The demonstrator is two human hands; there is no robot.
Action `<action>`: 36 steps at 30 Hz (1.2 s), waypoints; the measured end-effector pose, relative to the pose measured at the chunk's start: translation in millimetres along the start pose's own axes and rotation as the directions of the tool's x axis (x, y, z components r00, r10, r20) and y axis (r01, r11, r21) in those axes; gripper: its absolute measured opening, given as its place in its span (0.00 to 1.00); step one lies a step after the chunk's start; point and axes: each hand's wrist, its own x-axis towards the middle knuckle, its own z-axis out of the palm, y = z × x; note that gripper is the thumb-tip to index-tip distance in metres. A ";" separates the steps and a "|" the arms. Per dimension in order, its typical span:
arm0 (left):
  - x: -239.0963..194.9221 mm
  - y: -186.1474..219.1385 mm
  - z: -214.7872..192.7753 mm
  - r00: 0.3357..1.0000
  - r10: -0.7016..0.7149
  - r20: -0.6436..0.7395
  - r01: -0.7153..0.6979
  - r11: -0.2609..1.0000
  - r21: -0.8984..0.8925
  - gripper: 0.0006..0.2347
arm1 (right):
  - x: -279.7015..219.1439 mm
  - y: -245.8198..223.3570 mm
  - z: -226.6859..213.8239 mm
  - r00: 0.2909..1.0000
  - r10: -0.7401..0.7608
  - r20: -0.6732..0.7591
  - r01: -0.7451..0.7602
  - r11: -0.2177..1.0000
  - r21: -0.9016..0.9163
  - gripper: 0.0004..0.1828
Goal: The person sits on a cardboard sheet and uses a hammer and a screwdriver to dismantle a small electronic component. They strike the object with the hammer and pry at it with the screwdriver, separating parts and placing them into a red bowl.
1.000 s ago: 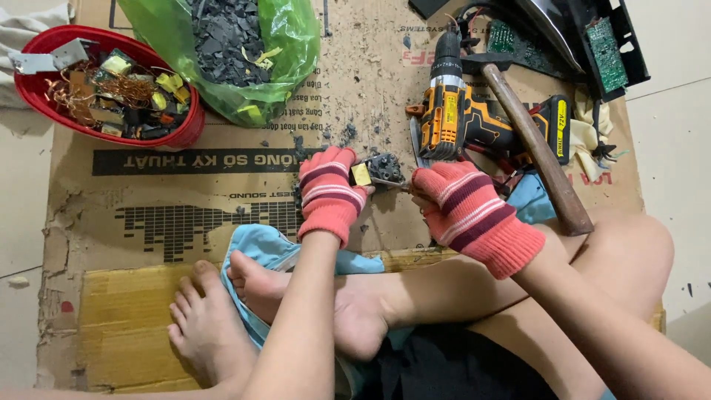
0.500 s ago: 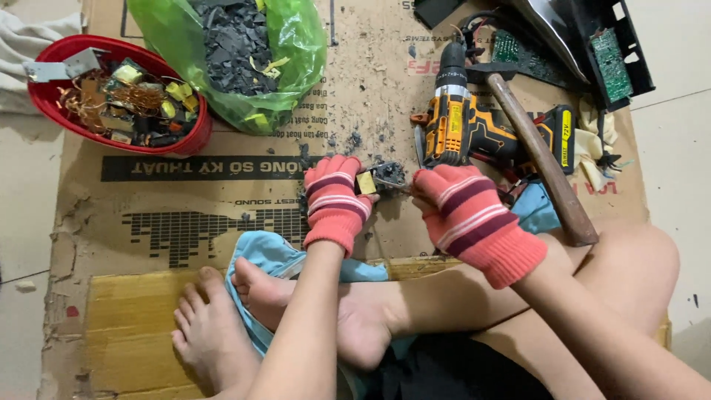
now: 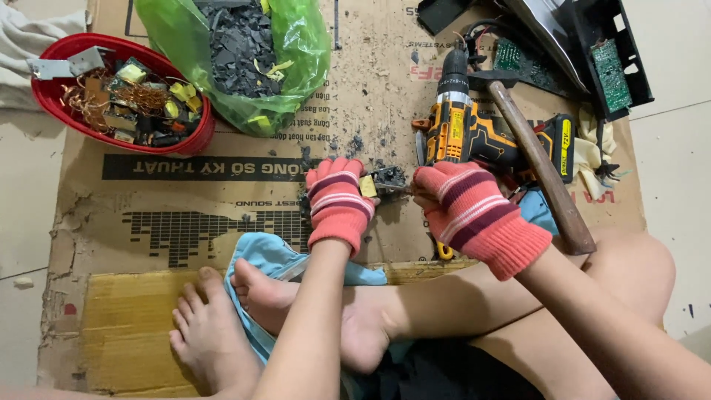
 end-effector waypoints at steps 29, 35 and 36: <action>-5.1 -5.4 9.8 0.999 -0.033 -0.042 0.030 0.997 -0.067 0.20 | 82.9 -55.4 -57.9 0.788 0.282 0.547 -0.217 0.959 -0.182 0.09; 2.9 -3.8 13.4 0.999 -0.018 -0.038 0.016 0.998 -0.063 0.20 | 81.2 -71.8 -78.0 0.744 0.355 0.567 -0.354 0.928 -0.116 0.15; 3.9 -5.3 16.7 0.999 -0.010 -0.051 0.007 0.999 -0.044 0.19 | 82.8 -77.4 -77.0 0.744 0.326 0.583 -0.277 0.945 -0.174 0.15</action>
